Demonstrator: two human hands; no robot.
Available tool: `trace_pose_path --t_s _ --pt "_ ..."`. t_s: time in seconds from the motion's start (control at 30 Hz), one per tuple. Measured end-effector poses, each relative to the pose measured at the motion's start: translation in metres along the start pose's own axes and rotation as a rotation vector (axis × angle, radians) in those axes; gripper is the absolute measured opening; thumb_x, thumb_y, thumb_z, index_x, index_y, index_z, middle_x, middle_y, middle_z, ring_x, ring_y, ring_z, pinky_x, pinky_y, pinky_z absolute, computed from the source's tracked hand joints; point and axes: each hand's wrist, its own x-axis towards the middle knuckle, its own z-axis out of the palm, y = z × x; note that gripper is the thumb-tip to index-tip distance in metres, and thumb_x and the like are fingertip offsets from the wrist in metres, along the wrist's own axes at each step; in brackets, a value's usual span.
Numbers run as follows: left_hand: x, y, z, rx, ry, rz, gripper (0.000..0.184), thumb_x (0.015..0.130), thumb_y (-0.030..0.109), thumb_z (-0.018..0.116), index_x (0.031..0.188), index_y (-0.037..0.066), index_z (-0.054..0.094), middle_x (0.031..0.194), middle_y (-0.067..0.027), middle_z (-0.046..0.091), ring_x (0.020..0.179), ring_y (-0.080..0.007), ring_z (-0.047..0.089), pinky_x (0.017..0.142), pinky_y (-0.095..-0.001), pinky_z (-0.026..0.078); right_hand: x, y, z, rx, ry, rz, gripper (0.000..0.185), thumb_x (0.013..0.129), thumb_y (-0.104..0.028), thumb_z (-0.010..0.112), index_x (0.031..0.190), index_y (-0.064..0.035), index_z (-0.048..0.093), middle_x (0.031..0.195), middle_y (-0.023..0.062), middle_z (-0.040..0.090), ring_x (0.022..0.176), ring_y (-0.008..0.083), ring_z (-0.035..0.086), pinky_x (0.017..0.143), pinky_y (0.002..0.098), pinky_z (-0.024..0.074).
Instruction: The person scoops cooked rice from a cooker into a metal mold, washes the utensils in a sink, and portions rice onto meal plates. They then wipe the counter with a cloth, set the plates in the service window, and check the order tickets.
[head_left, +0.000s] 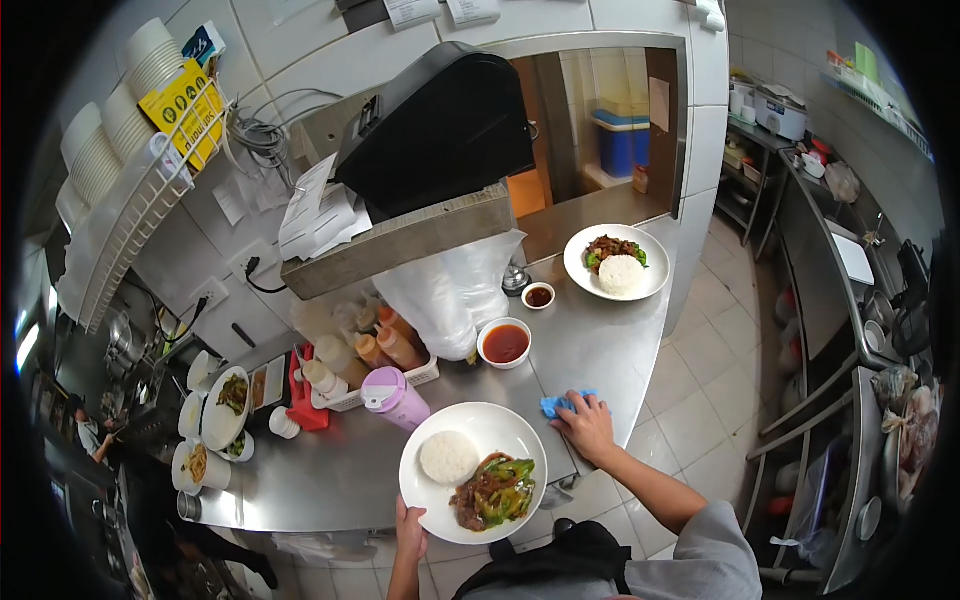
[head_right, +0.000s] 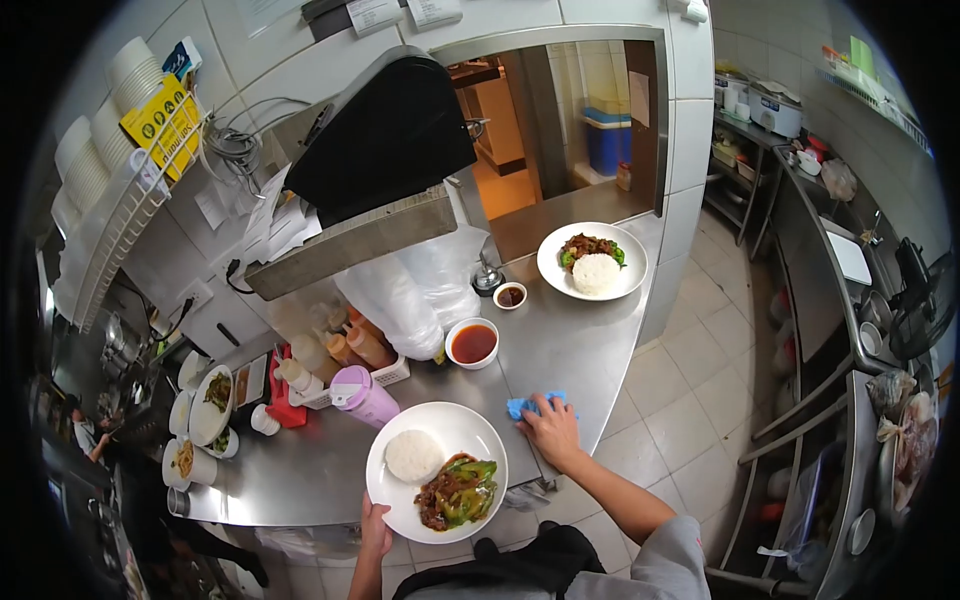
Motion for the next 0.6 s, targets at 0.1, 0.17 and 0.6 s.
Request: trace_pose_path --t_s 0.1,0.17,0.6 --pt "0.002 -0.002 -0.002 0.000 -0.011 0.014 0.051 0.071 -0.002 0.038 0.121 0.007 0.036 0.111 -0.0082 0.047 0.100 -0.0183 0.049 0.083 -0.0299 0.045 -0.002 0.006 0.011 -0.030 0.008 -0.020 0.017 0.076 -0.029 0.061 0.086 -0.0161 0.064 0.099 0.0035 0.055 0.089 0.0249 0.049 0.069 0.0387 0.0399" --pt "0.003 -0.002 -0.003 0.017 -0.014 0.024 0.051 0.071 -0.002 0.038 0.121 0.007 0.036 0.111 -0.0082 0.047 0.100 -0.0181 0.049 0.082 -0.0292 0.044 -0.004 0.007 0.014 -0.035 0.024 -0.030 0.016 0.075 -0.028 0.061 0.086 -0.0164 0.064 0.099 0.0034 0.055 0.088 0.0249 0.049 0.069 0.0387 0.0399" --pt "0.018 -0.006 -0.010 0.063 -0.032 0.061 0.051 0.070 -0.002 0.038 0.121 0.003 0.036 0.113 -0.0099 0.047 0.102 -0.0195 0.047 0.088 -0.0294 0.039 0.000 0.004 0.003 -0.012 -0.054 -0.039 0.020 0.078 -0.022 0.057 0.096 -0.0203 0.065 0.102 0.0025 0.055 0.089 0.0260 0.049 0.071 0.0385 0.0404"
